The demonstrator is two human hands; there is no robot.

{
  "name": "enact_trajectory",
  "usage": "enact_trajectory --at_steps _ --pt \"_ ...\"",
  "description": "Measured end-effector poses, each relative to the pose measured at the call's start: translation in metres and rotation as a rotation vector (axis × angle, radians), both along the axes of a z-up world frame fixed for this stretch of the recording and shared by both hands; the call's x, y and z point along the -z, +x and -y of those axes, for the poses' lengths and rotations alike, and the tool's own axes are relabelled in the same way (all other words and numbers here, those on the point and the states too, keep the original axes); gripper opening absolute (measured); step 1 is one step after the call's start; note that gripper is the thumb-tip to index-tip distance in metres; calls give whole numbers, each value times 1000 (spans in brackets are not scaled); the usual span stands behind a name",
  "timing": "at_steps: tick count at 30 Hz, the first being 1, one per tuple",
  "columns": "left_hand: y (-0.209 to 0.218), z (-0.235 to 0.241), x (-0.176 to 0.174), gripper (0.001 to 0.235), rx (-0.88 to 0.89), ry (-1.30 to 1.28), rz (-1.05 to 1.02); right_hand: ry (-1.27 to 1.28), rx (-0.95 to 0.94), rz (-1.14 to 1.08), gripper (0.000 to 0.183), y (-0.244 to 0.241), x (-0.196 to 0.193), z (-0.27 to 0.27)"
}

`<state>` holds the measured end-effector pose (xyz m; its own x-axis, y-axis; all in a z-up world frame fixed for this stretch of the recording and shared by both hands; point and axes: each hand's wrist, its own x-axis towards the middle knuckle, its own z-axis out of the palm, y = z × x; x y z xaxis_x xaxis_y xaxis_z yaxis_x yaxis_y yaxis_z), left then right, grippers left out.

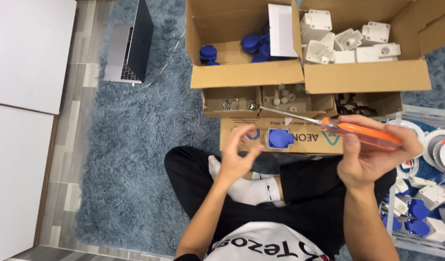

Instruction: The person sits on the floor and assembles a blue electrical socket cover onto a white socket base. They insert a small white plastic piece into the cover, then use a screwdriver to tighten screws on the cover, securing it to the base.

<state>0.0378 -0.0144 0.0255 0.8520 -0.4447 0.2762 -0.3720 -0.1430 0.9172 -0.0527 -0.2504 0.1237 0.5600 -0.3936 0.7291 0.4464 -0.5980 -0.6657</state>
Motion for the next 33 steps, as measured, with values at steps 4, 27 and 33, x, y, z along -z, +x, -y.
enact_trajectory --at_steps 4,27,33 --pt "5 -4 -21 35 -66 -151 31 7 40 -12 39 -20 -4 7" --pt "-8 16 -22 13 62 -25 209 35 -133 -106 52 -55 -13 32" --pt "-8 17 -10 15 104 44 394 45 -360 -217 57 -48 -40 37"
